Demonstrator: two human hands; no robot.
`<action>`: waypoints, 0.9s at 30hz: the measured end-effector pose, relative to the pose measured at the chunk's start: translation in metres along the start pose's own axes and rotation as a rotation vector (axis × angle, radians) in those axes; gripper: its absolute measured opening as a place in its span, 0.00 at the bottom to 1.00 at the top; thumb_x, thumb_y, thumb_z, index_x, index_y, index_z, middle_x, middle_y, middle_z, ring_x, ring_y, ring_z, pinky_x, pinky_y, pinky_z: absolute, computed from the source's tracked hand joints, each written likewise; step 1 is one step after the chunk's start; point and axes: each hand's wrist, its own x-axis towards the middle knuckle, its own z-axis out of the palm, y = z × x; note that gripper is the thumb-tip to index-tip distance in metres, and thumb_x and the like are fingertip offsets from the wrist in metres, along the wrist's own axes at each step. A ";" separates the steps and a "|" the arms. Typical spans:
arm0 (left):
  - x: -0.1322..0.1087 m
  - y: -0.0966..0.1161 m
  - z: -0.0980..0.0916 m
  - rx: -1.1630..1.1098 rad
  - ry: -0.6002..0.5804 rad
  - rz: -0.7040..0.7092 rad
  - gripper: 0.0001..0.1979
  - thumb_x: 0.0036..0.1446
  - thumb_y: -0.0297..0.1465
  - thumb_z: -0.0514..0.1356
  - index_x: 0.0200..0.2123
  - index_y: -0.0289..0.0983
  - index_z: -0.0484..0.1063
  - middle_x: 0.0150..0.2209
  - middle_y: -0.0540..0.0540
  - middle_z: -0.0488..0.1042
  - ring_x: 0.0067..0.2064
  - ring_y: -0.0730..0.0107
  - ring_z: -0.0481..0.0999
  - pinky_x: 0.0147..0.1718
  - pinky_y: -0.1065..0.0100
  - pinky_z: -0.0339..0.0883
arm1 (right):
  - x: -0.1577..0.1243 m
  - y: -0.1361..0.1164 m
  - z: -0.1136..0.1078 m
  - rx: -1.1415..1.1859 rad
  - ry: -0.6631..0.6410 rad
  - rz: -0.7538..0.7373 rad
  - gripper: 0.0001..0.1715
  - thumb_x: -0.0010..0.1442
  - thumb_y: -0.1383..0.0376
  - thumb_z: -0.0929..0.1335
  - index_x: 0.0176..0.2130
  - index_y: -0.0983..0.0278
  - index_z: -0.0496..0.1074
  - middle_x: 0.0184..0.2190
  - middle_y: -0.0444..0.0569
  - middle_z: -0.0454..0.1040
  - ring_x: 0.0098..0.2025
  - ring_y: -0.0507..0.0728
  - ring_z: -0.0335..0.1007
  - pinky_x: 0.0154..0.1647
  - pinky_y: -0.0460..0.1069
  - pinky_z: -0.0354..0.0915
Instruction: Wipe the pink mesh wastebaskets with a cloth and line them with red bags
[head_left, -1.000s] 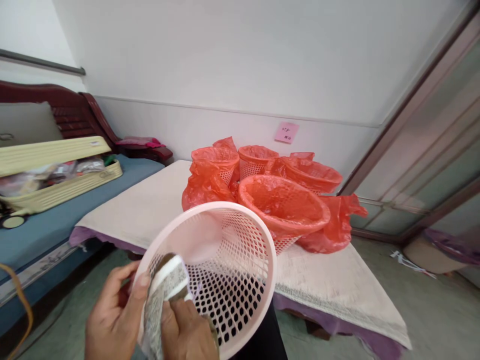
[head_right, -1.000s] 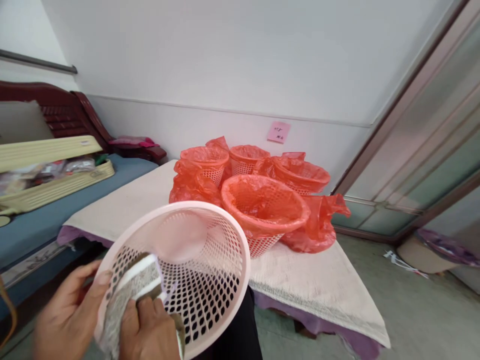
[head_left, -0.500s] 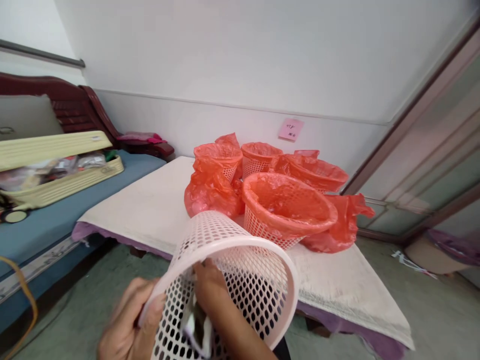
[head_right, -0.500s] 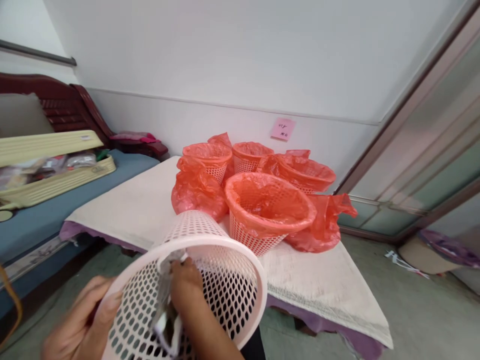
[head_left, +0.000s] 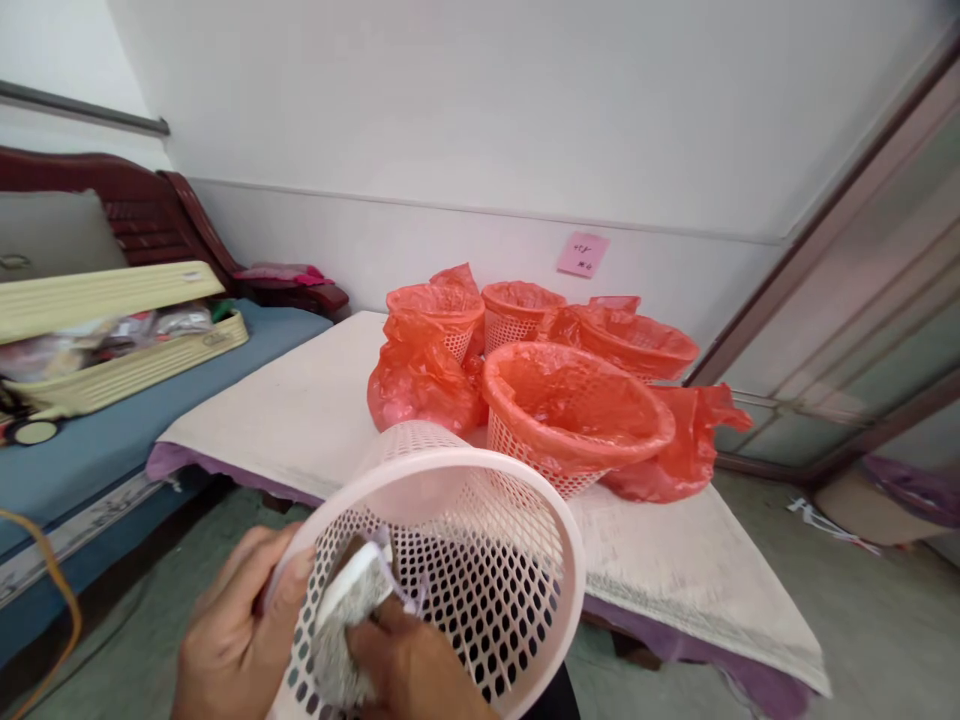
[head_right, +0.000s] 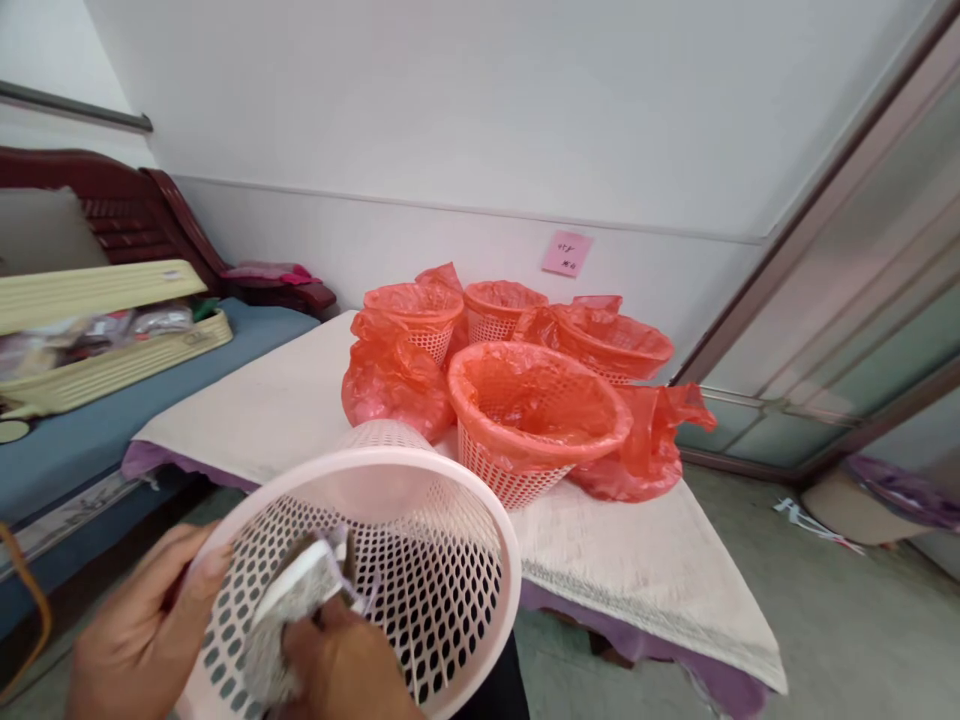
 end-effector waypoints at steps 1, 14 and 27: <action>0.003 -0.002 0.000 -0.013 0.005 -0.039 0.09 0.65 0.36 0.56 0.45 0.43 0.73 0.36 0.52 0.72 0.37 0.76 0.72 0.38 0.77 0.65 | -0.006 -0.002 0.007 -0.080 0.022 -0.024 0.15 0.55 0.59 0.72 0.44 0.54 0.75 0.41 0.47 0.78 0.35 0.59 0.78 0.32 0.49 0.72; 0.001 0.006 0.011 -0.252 0.029 -0.554 0.23 0.52 0.54 0.62 0.42 0.43 0.76 0.36 0.51 0.76 0.35 0.69 0.75 0.34 0.74 0.71 | 0.009 -0.020 0.040 -0.384 0.552 -0.188 0.37 0.45 0.68 0.72 0.55 0.66 0.65 0.33 0.56 0.77 0.28 0.66 0.74 0.18 0.58 0.71; -0.030 -0.007 0.000 -0.096 0.107 -0.257 0.10 0.63 0.40 0.57 0.42 0.43 0.75 0.34 0.52 0.72 0.33 0.75 0.72 0.33 0.78 0.68 | 0.030 -0.019 -0.009 0.082 0.107 0.057 0.31 0.52 0.76 0.65 0.54 0.59 0.72 0.50 0.54 0.75 0.47 0.61 0.76 0.51 0.55 0.72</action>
